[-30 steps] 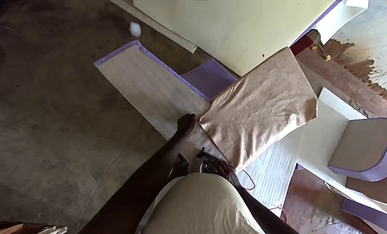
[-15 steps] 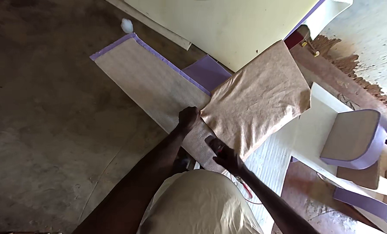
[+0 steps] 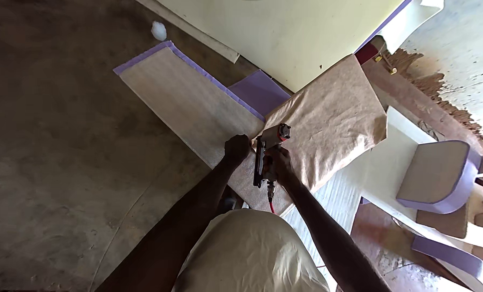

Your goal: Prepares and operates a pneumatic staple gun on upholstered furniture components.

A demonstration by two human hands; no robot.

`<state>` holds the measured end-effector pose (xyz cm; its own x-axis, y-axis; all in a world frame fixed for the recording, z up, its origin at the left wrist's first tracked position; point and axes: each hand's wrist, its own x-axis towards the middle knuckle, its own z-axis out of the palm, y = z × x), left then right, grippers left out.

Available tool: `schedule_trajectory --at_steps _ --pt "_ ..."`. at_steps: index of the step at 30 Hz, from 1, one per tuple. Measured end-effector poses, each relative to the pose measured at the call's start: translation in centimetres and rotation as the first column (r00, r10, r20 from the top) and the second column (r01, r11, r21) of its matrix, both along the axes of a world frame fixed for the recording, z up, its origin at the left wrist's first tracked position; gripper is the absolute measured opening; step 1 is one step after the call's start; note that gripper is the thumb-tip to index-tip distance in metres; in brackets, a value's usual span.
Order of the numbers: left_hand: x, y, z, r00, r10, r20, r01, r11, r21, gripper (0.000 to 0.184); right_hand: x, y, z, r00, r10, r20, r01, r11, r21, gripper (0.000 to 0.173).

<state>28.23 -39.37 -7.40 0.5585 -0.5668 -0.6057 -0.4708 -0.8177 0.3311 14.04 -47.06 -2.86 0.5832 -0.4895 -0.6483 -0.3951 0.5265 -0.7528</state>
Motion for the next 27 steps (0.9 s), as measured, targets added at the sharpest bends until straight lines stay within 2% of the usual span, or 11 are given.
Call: schedule_trajectory --at_steps 3,8,11,15,18,20,24,27 --pt "0.1 0.0 0.3 0.999 0.013 -0.038 -0.012 1.0 0.009 0.032 0.6 0.5 -0.5 0.999 0.031 -0.02 -0.031 0.999 -0.009 0.014" --pt "0.3 0.1 0.6 0.997 0.037 -0.071 -0.037 0.999 0.004 0.027 1.4 1.8 -2.1 0.996 0.079 -0.037 -0.083 0.989 -0.121 0.016" --pt "0.1 0.3 0.1 0.998 0.055 -0.044 -0.055 0.998 -0.011 0.029 1.6 2.2 -2.6 0.992 0.102 -0.078 -0.114 0.979 -0.168 0.017" --pt "-0.1 1.2 0.2 0.998 0.067 -0.011 -0.068 0.998 -0.014 0.041 1.3 1.6 -1.0 0.986 0.15 -0.07 -0.157 0.982 -0.103 0.018" --pt "-0.6 2.4 -0.2 0.996 0.084 0.004 -0.083 0.996 -0.018 0.049 0.9 2.6 -2.2 0.988 0.141 -0.064 -0.149 0.979 -0.138 0.017" --pt "-0.9 3.2 -0.5 0.995 0.098 0.007 -0.098 0.994 -0.038 0.05 0.9 2.9 -2.8 0.985 0.157 -0.075 -0.167 0.972 -0.166 0.017" --pt "-1.9 5.4 -1.5 0.992 0.125 -0.022 -0.127 0.985 -0.114 0.048 1.1 2.1 -1.8 0.976 0.207 -0.067 -0.214 0.968 -0.128 0.018" --pt "-3.0 7.4 -2.0 0.99 0.141 -0.017 -0.142 0.977 -0.159 0.05 1.2 2.8 -1.9 0.957 0.249 -0.145 -0.273 0.945 -0.181 0.018"
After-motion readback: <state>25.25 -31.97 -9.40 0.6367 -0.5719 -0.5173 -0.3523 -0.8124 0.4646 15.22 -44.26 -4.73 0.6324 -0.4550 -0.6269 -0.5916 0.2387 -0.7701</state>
